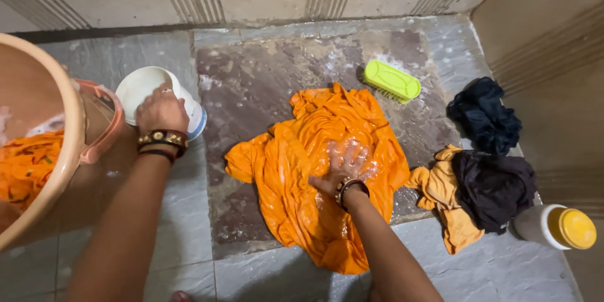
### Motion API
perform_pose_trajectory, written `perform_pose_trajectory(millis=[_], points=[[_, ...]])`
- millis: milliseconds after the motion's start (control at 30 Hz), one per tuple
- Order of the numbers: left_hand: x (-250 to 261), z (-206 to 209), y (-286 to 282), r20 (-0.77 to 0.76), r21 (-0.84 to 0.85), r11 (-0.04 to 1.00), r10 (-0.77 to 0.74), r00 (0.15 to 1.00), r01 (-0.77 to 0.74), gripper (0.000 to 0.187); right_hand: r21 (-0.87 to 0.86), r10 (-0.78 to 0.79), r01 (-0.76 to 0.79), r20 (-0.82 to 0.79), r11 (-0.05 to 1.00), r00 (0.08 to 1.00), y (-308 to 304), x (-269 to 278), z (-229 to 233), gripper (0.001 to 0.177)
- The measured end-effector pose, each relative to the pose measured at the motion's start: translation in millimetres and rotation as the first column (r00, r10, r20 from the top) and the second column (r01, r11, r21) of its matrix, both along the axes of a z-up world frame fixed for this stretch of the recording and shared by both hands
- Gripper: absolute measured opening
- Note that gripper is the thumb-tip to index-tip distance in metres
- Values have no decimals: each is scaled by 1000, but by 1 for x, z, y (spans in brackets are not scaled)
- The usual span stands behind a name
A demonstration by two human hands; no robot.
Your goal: Hand washing multiple items of clothing on a tiled floor using soap, water from a bucket, and a scrubbing brush.
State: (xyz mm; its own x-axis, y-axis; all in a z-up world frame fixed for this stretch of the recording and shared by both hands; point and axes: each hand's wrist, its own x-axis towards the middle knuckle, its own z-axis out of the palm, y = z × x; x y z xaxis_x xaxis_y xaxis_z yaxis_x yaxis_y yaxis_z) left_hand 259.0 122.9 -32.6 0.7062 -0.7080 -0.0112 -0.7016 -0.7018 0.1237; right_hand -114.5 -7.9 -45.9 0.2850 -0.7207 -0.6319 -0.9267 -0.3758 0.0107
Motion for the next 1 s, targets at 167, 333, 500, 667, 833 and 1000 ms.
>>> perform_pose_trajectory(millis=[167,333,500,667,833,1000], points=[[-78,-7,-13,198,-433,859,-205,958,273,61,-125,67,-54,98,991,993,-12,-16,-16,106],[-212,-64,-34,-76,-190,884,-446,892,426,83,-424,59,138,418,895,907,-95,-61,-76,89],[-251,-45,-116,-291,-145,940,-339,894,309,84,-563,263,106,533,820,804,-139,-14,-57,77],[-249,-120,-180,-292,-375,927,-129,948,11,52,-619,223,108,432,778,874,-135,38,-92,69],[-280,-93,-71,-323,-644,765,-249,913,-20,33,-480,350,121,770,869,534,-34,-10,-54,39],[-281,-123,-62,-140,-526,836,-270,953,159,31,-672,549,-22,586,740,596,-31,-6,-73,40]])
